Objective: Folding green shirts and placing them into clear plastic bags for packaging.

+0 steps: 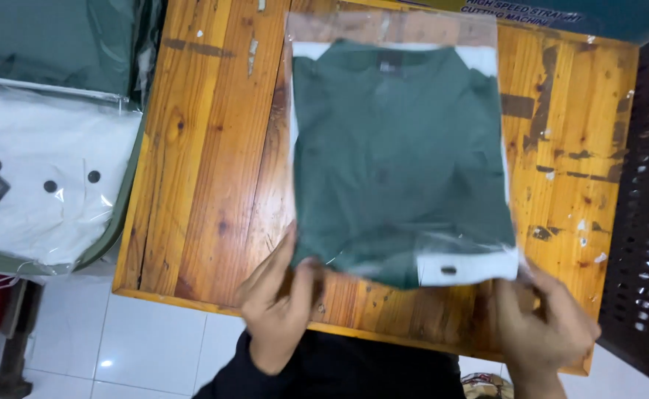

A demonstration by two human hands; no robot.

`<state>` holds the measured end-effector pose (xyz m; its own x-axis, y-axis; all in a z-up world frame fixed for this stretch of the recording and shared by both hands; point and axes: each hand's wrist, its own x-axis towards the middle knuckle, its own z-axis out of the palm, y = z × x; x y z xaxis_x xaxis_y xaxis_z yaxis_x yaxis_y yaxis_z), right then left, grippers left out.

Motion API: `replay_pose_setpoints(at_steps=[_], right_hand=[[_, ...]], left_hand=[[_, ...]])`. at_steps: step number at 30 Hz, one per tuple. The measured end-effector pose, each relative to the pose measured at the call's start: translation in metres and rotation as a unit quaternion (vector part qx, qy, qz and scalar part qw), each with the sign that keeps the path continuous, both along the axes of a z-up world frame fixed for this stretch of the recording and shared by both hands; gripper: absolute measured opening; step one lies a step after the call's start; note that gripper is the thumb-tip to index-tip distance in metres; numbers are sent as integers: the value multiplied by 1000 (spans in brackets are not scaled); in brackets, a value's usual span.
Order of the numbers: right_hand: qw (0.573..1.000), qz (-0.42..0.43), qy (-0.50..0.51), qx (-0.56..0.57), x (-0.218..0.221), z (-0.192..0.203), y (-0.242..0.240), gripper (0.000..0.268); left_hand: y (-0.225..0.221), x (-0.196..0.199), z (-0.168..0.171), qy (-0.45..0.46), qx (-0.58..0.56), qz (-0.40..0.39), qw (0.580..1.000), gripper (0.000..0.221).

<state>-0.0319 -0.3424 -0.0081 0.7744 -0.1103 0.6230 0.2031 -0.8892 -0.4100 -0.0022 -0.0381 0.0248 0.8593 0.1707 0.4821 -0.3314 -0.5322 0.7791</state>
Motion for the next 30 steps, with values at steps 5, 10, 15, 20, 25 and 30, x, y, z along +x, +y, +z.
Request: replay_pose_setpoints(at_steps=[5,10,15,20,25,30], right_hand=[[913,11,324,246,-6,4,1,82],[937,82,282,190,-15,4,-5,66],[952,11,165,258,-18,-6,15,35],[931,-22,189,310,-22,-16,10,44],[840,32,176,512,-19,-19,12,62],[854,-22,189,484,-7,-19,18,59]], left_hand=[[16,-18,-19,228,-262,78,935,44],[21,-15,-15,234,-323,19,917,27],[18,-7,-25,197,-308,-39,930,22],[30,-18,-36,220,-693,-102,679,45],[18,-11,-26,282,-559,-75,776,48],[11,-3,-25,271,-417,6,868,27]])
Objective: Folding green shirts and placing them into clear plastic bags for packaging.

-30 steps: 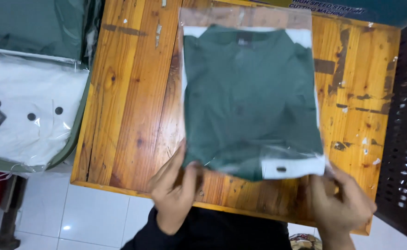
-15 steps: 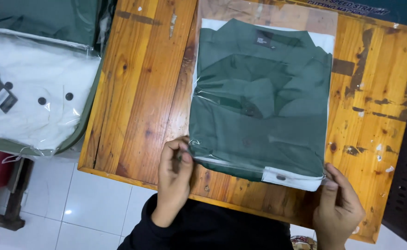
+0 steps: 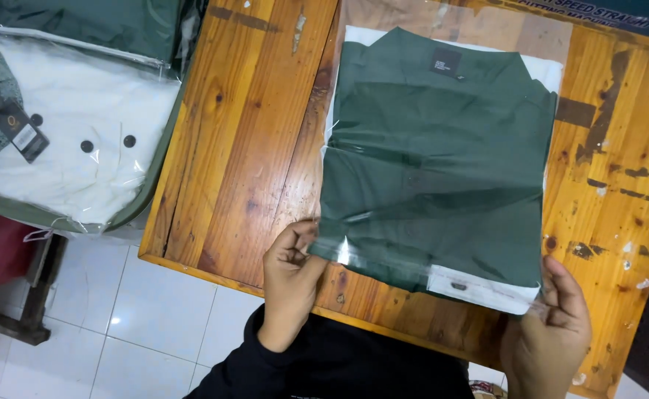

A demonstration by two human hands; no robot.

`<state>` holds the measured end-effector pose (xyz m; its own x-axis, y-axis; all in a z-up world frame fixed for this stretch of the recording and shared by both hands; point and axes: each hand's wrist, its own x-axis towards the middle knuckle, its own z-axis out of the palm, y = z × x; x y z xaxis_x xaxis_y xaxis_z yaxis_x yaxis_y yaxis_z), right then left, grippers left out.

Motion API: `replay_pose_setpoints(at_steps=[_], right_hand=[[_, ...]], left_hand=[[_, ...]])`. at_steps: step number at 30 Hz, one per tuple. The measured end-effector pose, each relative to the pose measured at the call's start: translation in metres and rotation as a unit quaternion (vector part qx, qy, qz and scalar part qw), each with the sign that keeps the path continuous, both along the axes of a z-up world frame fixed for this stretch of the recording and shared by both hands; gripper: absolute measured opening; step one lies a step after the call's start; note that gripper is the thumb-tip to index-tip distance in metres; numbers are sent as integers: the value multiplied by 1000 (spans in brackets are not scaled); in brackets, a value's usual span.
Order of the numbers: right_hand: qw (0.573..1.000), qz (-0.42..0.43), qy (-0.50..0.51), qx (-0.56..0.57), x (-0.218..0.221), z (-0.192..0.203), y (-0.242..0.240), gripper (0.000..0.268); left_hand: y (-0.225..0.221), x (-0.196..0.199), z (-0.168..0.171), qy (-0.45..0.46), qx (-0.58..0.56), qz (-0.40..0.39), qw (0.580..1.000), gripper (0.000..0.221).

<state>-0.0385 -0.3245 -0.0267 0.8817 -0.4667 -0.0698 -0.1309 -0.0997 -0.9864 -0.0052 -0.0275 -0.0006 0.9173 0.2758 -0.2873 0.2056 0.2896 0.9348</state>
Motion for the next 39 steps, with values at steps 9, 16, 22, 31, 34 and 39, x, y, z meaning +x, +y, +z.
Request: replay_pose_setpoints(at_steps=[9,16,22,31,34,39], right_hand=[[999,-38,-6,2,14,-3,10,50],[990,-8,41,-138,2,1,12,39],[942,37,200,-266,-5,12,0,23],[943,32,137,-301,-32,-13,-13,19],[928,41,48,-368,-34,-23,-16,8],[865,65,-25,-497,-42,-37,-20,20]], left_hand=[[11,22,-7,-17,168,-21,985,18],[13,25,-12,-101,355,-47,928,27],[8,21,5,-102,453,-17,886,14],[4,9,0,-211,353,26,911,52],[7,11,-4,-274,458,53,844,29],[11,16,15,-238,638,11,732,13]])
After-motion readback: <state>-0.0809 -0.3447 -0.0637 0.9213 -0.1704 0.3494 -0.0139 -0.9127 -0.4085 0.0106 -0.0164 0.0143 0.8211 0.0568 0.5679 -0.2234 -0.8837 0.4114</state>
